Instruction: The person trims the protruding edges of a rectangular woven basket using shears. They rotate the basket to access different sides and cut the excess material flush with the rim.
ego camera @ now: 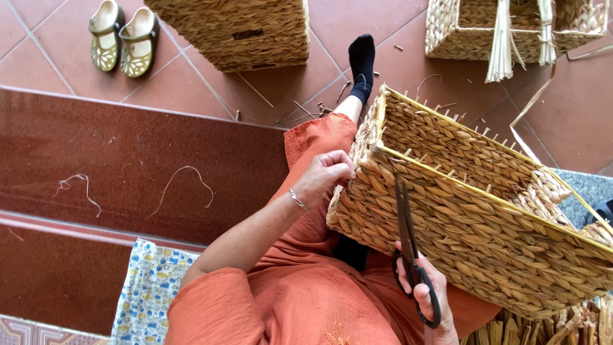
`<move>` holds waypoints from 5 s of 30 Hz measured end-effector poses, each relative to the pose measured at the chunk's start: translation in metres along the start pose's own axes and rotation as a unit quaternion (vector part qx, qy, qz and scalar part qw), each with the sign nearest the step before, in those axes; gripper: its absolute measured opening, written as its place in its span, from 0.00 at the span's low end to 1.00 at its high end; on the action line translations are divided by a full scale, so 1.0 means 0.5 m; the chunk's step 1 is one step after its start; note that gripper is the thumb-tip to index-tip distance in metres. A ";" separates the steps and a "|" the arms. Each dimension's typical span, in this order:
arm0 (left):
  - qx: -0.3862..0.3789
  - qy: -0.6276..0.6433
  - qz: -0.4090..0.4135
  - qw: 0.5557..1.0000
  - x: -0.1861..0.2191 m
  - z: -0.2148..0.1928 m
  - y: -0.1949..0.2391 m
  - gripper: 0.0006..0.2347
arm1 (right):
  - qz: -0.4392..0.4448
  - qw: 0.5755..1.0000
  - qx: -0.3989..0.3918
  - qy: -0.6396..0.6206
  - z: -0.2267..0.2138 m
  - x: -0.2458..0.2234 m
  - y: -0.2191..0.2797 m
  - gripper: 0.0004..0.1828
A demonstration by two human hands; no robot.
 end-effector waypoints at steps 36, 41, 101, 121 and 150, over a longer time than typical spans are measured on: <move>0.035 -0.032 -0.115 0.992 0.067 0.014 -0.271 0.23 | -0.164 0.739 0.644 -0.107 -0.344 0.162 0.065 0.27; -0.042 -0.082 -0.131 0.987 0.084 0.066 -0.267 0.23 | -0.154 0.738 0.646 -0.119 -0.363 0.185 0.070 0.28; -0.017 -0.148 0.112 0.982 -0.028 0.041 -0.205 0.36 | -0.121 0.920 0.301 -0.220 -0.551 0.237 -0.237 0.43; 0.057 0.030 -0.095 0.993 -0.140 0.024 -0.129 0.30 | -0.113 0.876 0.400 -0.247 -0.572 0.267 -0.232 0.34; 0.028 -0.343 -0.022 0.939 0.297 0.225 -0.432 0.47 | -0.159 0.849 0.503 0.001 -0.595 -0.227 -0.400 0.09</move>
Point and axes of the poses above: each hand's wrist, its own y-axis away from the middle knuckle, its own z-axis out of the palm, x = y × z, the point moved 1 cm from there along -y, towards the middle knuckle, and after that the axes turned 12 degrees about x, right-handed, at the moved point
